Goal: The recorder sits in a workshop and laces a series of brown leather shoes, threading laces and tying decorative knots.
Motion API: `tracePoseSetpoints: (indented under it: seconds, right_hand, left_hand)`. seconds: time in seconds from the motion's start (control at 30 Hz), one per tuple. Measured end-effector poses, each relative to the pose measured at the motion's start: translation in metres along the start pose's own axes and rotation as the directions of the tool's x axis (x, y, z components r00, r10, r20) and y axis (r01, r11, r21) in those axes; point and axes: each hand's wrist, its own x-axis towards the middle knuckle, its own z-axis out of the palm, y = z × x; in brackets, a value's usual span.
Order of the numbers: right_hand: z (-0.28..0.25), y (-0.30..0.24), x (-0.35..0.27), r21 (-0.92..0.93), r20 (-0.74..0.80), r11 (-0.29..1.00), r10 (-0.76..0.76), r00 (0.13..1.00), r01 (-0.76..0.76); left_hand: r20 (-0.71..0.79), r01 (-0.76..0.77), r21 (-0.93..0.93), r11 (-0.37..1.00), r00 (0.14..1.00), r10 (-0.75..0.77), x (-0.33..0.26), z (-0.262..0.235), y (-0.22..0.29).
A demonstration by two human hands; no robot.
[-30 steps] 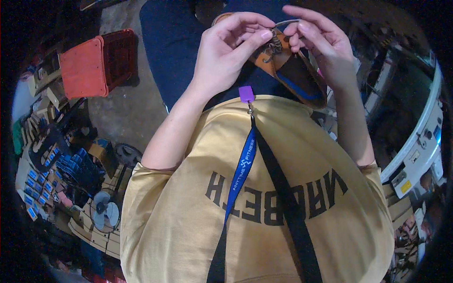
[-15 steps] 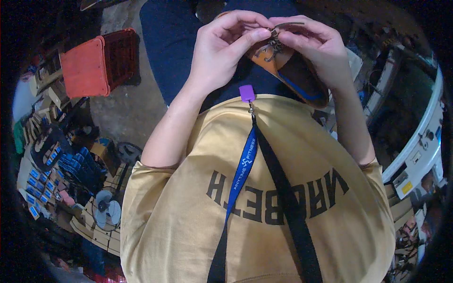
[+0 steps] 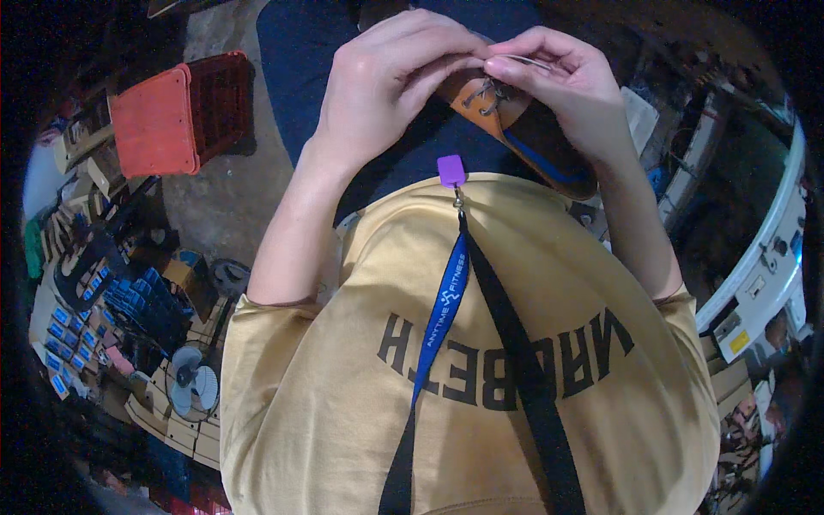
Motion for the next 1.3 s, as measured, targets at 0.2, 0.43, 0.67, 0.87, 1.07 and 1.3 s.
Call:
tracePoseSetpoints:
  seconds: [0.2, 0.43, 0.67, 0.87, 1.07, 1.3]
  right_hand:
    - [0.011, -0.009, -0.001, 0.122, 0.063, 0.992, 0.025, 0.998, -0.032]
    - [0.001, 0.002, -0.001, 0.163, 0.104, 0.987, -0.024, 0.994, 0.007]
    - [0.001, -0.003, -0.009, 0.133, 0.037, 0.989, -0.064, 0.997, 0.059]
    - [-0.004, 0.013, -0.006, 0.003, -0.126, 0.987, -0.162, 0.979, 0.164]
    - [-0.017, 0.014, -0.009, 0.083, -0.115, 0.986, -0.133, 0.984, 0.143]
    - [-0.044, 0.004, -0.007, -0.099, 0.123, 0.943, -0.305, 0.944, 0.318]
  left_hand:
    - [0.133, -0.016, 0.027, 0.999, 0.991, 0.012, 0.001, -0.008, 0.003]
    - [0.163, 0.065, -0.148, 0.987, 0.986, -0.041, -0.002, 0.005, 0.003]
    - [0.171, 0.156, -0.246, 0.957, 0.979, -0.115, -0.002, 0.011, -0.005]
    - [0.197, 0.397, -0.666, 0.632, 0.910, -0.364, -0.010, 0.031, 0.000]
    - [0.056, 0.297, -0.793, 0.532, 0.905, -0.422, -0.004, 0.044, 0.007]
    - [0.217, 0.427, -0.819, 0.383, 0.849, -0.482, 0.002, 0.038, 0.004]
